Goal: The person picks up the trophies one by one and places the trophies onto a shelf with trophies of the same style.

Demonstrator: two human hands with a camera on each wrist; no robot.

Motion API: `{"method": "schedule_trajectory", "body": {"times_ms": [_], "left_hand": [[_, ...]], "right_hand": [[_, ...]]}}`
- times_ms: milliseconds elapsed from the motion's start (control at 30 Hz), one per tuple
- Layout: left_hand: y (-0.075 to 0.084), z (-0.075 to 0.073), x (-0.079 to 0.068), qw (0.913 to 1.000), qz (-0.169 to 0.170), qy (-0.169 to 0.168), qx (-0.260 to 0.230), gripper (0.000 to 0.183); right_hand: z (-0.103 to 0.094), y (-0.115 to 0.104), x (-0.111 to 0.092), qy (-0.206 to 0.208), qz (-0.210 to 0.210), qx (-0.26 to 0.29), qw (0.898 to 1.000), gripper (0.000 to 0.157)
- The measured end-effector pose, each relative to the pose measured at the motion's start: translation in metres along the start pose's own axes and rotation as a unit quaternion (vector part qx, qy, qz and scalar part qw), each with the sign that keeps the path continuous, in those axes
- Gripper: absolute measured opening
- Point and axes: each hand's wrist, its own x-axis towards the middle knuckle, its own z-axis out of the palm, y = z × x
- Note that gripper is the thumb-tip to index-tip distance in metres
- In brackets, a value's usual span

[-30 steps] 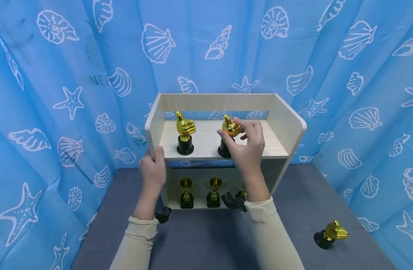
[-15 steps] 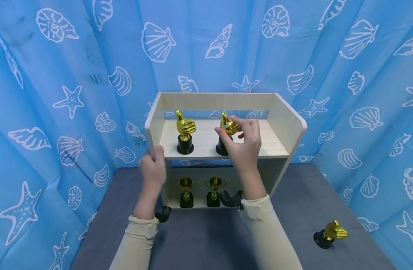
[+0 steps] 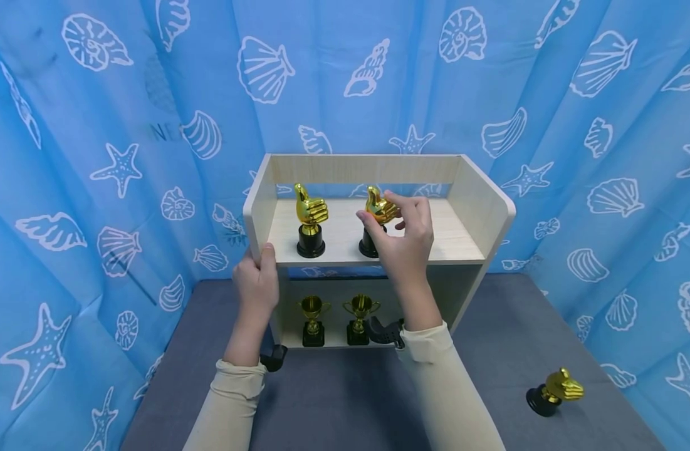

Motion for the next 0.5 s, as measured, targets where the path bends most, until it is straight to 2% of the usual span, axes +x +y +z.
{"method": "schedule_trajectory", "body": {"times_ms": [500], "left_hand": [[0.0000, 0.0006, -0.0007, 0.9999, 0.002, 0.006, 0.013, 0.043]], "right_hand": [[0.0047, 0.0015, -0.0012, 0.004, 0.005, -0.004, 1.000, 0.059]]}}
